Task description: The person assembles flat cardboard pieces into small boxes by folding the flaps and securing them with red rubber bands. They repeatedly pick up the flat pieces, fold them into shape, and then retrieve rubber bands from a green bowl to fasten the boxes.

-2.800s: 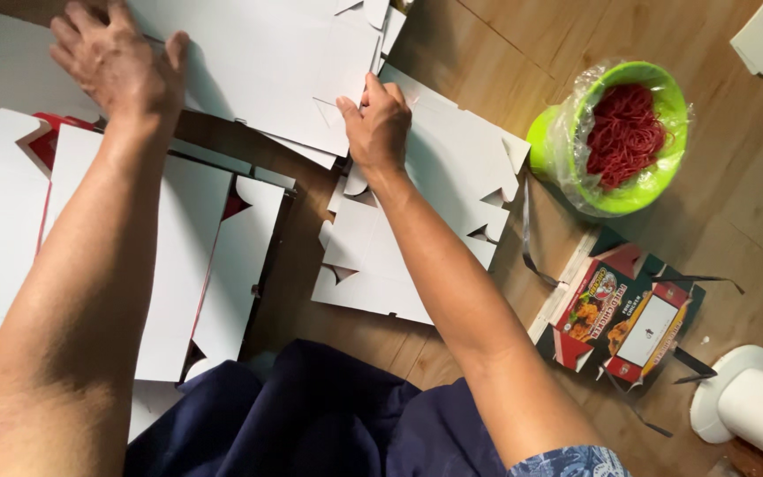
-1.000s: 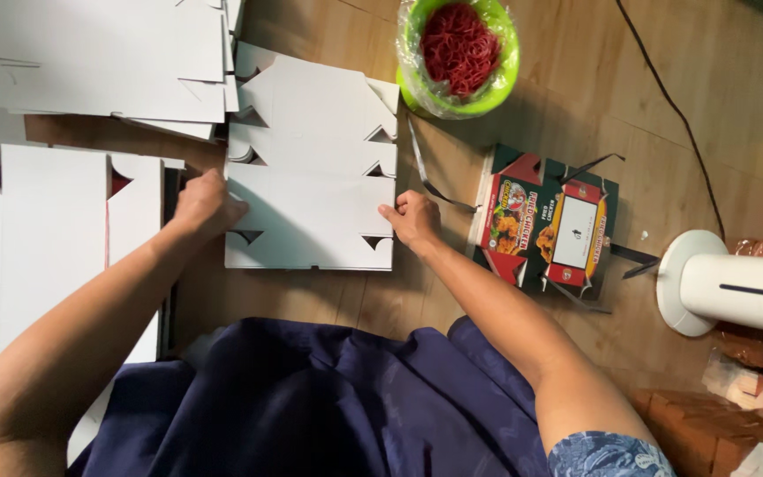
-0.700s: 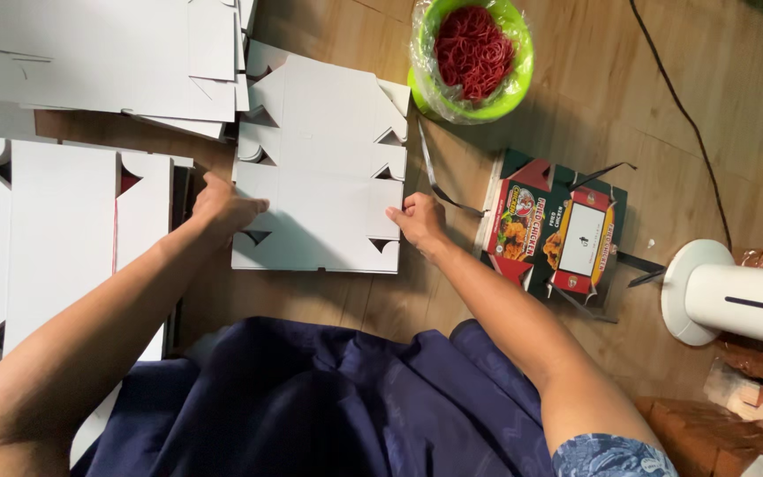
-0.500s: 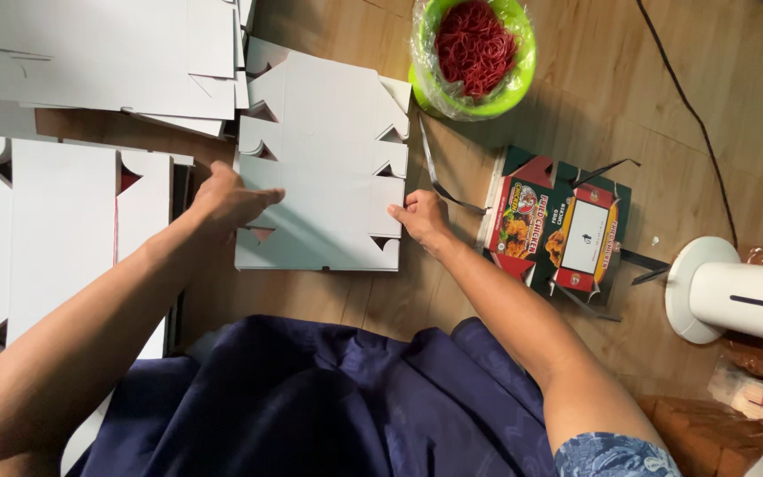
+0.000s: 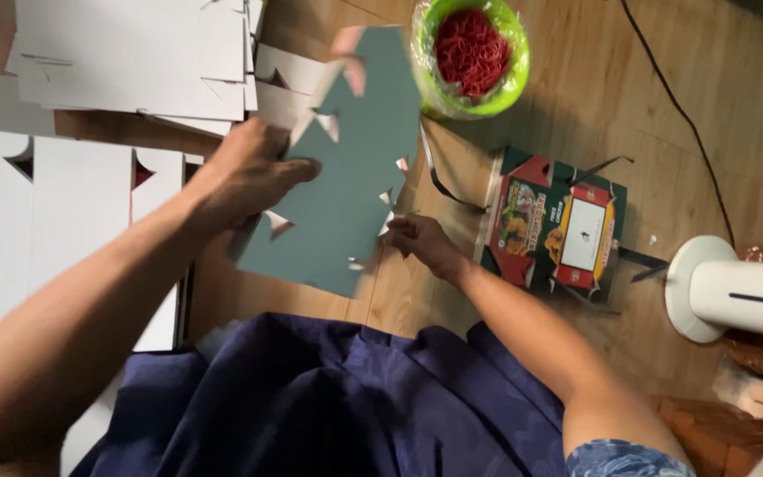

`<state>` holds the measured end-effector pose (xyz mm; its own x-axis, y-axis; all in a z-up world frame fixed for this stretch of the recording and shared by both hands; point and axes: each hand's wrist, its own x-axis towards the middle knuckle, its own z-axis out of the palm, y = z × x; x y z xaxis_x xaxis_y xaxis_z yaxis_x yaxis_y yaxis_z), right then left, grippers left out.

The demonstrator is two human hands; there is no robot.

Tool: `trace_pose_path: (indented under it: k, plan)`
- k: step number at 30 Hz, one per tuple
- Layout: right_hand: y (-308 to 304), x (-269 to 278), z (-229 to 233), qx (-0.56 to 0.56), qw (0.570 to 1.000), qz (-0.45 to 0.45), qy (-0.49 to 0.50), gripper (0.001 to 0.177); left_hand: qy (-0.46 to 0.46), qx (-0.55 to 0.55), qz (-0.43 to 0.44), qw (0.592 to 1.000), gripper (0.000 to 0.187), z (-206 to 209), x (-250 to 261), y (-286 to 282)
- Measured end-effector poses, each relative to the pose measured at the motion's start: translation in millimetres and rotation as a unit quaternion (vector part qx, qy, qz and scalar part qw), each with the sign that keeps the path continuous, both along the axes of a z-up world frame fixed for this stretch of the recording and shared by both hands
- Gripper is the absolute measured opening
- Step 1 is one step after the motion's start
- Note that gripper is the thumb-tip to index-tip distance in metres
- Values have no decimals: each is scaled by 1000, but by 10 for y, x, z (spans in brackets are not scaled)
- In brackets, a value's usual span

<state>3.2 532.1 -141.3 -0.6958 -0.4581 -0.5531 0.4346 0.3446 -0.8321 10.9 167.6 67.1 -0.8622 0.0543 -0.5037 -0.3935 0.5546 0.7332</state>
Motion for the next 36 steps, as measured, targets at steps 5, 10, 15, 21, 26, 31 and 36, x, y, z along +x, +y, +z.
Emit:
trace_pose_path:
  k: [5,10,15,21,26,31,36]
  plan:
    - [152,-224,540,-7,995,-16,100,26,172,-195,-193,946,30,428,-20,176]
    - [-124,-316,1398,-67,909,-102,400,45,142,-262,-228,927,25,320,-28,281]
    - [-448,-620,2328,85,729,105,671,71,133,-284,-206,927,26,220,-55,243]
    - [-867,-983,2203,126,740,195,632,51,108,-316,-229,914,27,251,-54,254]
    - [-855,-1120,2017,141,775,226,573,34,307,-265,-210,889,64,49,-257,363]
    - [-849,-1149,2036,135,779,239,563,32,243,-207,-169,933,43,-19,-497,711]
    - [-647,-1320,2054,162,820,254,487,43,185,-233,-174,939,29,132,-386,647]
